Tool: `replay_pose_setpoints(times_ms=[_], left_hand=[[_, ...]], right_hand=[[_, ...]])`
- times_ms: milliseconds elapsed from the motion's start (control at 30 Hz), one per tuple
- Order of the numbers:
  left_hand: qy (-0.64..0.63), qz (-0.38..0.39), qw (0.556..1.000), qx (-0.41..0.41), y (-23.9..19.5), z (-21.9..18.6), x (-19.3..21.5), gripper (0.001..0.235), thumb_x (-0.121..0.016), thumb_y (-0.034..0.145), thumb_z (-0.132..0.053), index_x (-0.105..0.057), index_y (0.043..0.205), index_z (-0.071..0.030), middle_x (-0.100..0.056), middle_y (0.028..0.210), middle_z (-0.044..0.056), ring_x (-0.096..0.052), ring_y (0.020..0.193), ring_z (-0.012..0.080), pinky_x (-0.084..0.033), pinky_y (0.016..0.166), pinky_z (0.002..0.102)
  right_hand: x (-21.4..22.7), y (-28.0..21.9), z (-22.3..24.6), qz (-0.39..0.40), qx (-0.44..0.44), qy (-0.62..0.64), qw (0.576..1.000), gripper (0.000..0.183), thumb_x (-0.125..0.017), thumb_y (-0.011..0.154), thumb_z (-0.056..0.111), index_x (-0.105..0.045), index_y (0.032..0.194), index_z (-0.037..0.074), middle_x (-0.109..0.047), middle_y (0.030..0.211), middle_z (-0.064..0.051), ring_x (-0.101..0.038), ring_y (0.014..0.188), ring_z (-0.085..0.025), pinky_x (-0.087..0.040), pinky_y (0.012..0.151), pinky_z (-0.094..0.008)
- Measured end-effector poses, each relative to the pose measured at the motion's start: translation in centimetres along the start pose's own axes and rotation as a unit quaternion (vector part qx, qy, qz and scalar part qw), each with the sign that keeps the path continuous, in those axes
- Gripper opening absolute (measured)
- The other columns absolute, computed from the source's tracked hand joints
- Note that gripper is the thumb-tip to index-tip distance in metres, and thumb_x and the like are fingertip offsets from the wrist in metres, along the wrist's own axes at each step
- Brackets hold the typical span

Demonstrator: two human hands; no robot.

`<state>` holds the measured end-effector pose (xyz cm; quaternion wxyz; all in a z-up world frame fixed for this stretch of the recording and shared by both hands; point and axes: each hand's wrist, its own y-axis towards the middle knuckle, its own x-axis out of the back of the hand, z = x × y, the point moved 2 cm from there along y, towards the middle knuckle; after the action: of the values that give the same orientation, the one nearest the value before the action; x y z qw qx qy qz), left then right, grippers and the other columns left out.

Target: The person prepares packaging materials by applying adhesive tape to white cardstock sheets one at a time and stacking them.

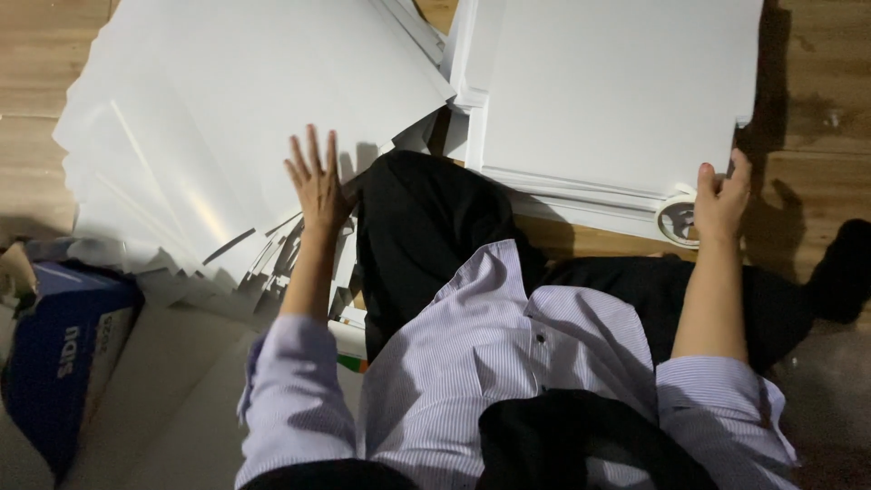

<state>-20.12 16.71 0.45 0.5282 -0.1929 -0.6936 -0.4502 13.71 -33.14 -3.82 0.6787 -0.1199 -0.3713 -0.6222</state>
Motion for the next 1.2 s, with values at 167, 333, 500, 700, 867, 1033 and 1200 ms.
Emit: replay_pose_setpoints(times_ms=[167, 333, 500, 700, 867, 1033, 1200], left_hand=[[0.044, 0.154, 0.976, -0.146, 2.5, -0.1, -3.0, 0.065, -0.056, 0.083, -0.045, -0.027, 0.137, -0.021, -0.031, 0.132, 0.019, -0.037, 0.110, 0.0405, -0.045, 0.076, 0.052], [0.053, 0.226, 0.960, -0.156, 3.1, -0.5, -0.2, 0.050, -0.044, 0.088, -0.023, -0.027, 0.135, -0.021, -0.034, 0.128, 0.016, -0.045, 0.099, 0.0332, -0.053, 0.058, 0.040], [0.112, 0.042, 0.969, -0.216, 2.1, 3.7, -7.0, 0.050, -0.050, 0.083, -0.025, -0.035, 0.130, -0.029, -0.062, 0.093, 0.019, -0.065, 0.055, 0.0308, -0.049, 0.040, 0.038], [0.130, 0.357, 0.923, -0.070, 3.4, 2.1, -1.1, 0.056, -0.035, 0.086, -0.009, -0.021, 0.141, -0.011, -0.066, 0.088, 0.027, -0.067, 0.079, 0.0383, -0.052, 0.060, 0.047], [0.259, 0.343, 0.901, -0.056, 1.7, 7.9, -9.3, 0.062, -0.041, 0.083, -0.015, -0.019, 0.136, 0.008, -0.068, 0.073, 0.018, -0.067, 0.056, 0.0271, -0.049, 0.041, 0.038], [0.273, 0.317, 0.907, -0.042, 4.0, 6.5, -9.1, 0.052, -0.039, 0.088, -0.017, -0.027, 0.131, 0.009, -0.068, 0.067, 0.015, -0.068, 0.056, 0.0262, -0.047, 0.041, 0.037], [0.280, 0.298, 0.911, -0.060, 4.2, 4.0, -6.7, 0.056, -0.043, 0.087, -0.023, -0.032, 0.127, 0.013, -0.068, 0.069, 0.019, -0.068, 0.062, 0.0311, -0.044, 0.046, 0.040]], right_hand=[[0.7, -0.5, -0.6, -0.016, 0.034, -0.016, 0.999, 0.029, -0.056, 0.096, 0.014, -0.053, 0.120, -0.002, -0.056, 0.102, -0.024, -0.054, 0.079, -0.030, -0.044, 0.067, -0.040], [-0.2, -0.3, 0.4, 0.045, -0.001, 0.016, 0.999, 0.026, -0.054, 0.098, 0.013, -0.057, 0.119, -0.003, -0.051, 0.076, -0.009, -0.045, 0.066, -0.019, -0.039, 0.061, -0.033], [-2.0, 0.2, -2.4, -0.035, 0.088, -0.063, 0.994, 0.024, -0.065, 0.094, 0.018, -0.063, 0.113, 0.004, -0.064, 0.092, -0.019, -0.061, 0.078, -0.036, -0.047, 0.066, -0.042], [-0.1, -0.5, 0.2, -0.044, 0.041, 0.001, 0.998, 0.029, -0.057, 0.094, 0.019, -0.058, 0.112, -0.004, -0.059, 0.104, -0.024, -0.056, 0.096, -0.039, -0.043, 0.084, -0.044], [0.2, -0.3, 2.9, -0.039, 0.046, -0.045, 0.997, 0.035, -0.056, 0.092, 0.032, -0.056, 0.116, 0.006, -0.065, 0.092, -0.017, -0.062, 0.079, -0.035, -0.048, 0.073, -0.043], [0.4, -0.5, 2.1, -0.053, 0.042, -0.057, 0.996, 0.034, -0.056, 0.093, 0.032, -0.056, 0.116, 0.007, -0.056, 0.053, -0.008, -0.060, 0.054, -0.027, -0.047, 0.054, -0.036], [2.9, -0.5, 2.1, -0.087, -0.048, -0.035, 0.994, 0.037, -0.053, 0.094, 0.034, -0.057, 0.108, 0.000, -0.064, 0.085, -0.021, -0.062, 0.077, -0.036, -0.048, 0.069, -0.040]])
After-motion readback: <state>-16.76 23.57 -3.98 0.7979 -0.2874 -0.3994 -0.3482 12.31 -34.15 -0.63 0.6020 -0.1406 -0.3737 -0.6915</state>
